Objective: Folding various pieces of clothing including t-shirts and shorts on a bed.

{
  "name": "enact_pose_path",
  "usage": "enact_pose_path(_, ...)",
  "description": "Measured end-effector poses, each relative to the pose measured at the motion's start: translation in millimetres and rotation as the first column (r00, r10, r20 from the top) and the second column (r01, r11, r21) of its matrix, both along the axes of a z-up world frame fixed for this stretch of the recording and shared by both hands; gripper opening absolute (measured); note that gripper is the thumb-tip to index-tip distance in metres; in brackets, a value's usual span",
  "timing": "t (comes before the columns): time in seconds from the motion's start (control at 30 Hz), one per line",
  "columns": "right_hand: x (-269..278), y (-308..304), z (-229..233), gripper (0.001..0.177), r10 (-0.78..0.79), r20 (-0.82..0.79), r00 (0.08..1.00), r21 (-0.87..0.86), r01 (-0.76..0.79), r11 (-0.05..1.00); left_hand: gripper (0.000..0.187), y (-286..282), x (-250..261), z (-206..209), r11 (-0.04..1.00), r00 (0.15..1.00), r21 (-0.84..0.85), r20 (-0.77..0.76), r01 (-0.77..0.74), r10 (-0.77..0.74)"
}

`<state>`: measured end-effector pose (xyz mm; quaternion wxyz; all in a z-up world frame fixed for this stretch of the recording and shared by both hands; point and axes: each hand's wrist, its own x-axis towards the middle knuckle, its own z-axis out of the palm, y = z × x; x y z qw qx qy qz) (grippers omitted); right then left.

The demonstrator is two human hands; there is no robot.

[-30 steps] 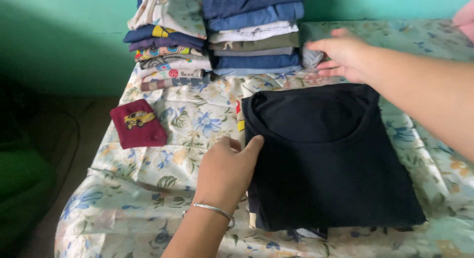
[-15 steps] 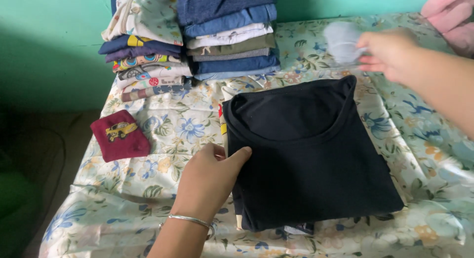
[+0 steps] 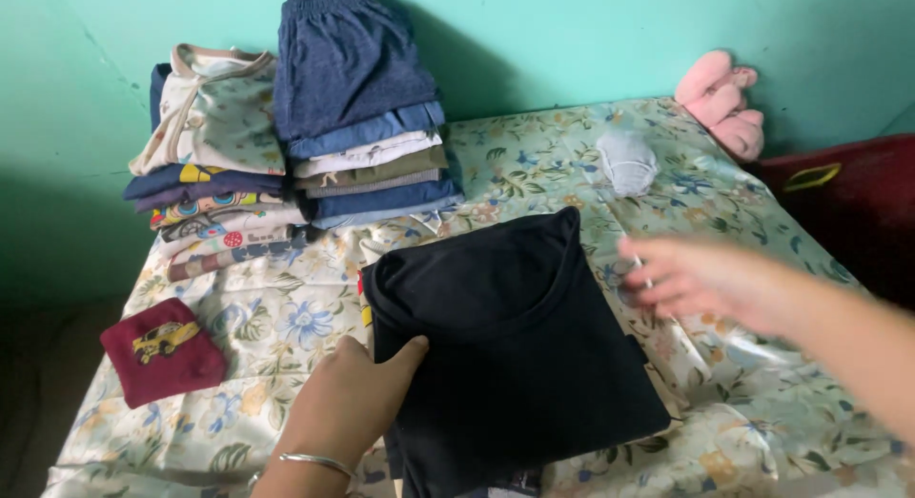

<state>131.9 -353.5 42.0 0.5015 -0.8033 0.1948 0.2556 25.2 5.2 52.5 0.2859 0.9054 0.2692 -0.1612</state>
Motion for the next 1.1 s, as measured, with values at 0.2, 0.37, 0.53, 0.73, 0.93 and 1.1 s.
enact_pose_path(0.2,-68,63,13,0.108,-0.026,-0.039,0.999,0.038,0.028,0.999,0.073,-2,3,-15,0.981,0.994,-0.194,0.106,-0.016,0.037)
enact_pose_path(0.37,-63,51,9,0.089,-0.062,-0.060,0.996,0.169,0.071,0.983,0.068,-19,13,-39,0.852,0.957,-0.523,0.232,-0.029,0.175)
enact_pose_path(0.53,-19,36,27,0.059,-0.184,-0.147,0.972,0.406,0.229,0.885,0.055,-54,62,-9,0.555,0.958,-0.832,0.149,-0.013,0.245)
enact_pose_path(0.73,103,1,48,0.046,-0.152,-0.015,0.988,0.579,0.133,0.805,0.064,-88,183,28,0.611,0.818,-0.723,0.539,0.324,0.203)
enact_pose_path(0.93,203,-1,17,0.059,-0.036,0.129,0.991,0.387,-0.017,0.922,0.080,-86,274,-47,0.644,0.777,-0.675,0.600,0.361,0.193)
enact_pose_path(1.1,218,-3,-8,0.070,0.246,0.362,0.899,-0.335,-0.121,0.935,0.066,-111,257,-58,0.975,0.730,-0.177,0.683,0.133,0.024)
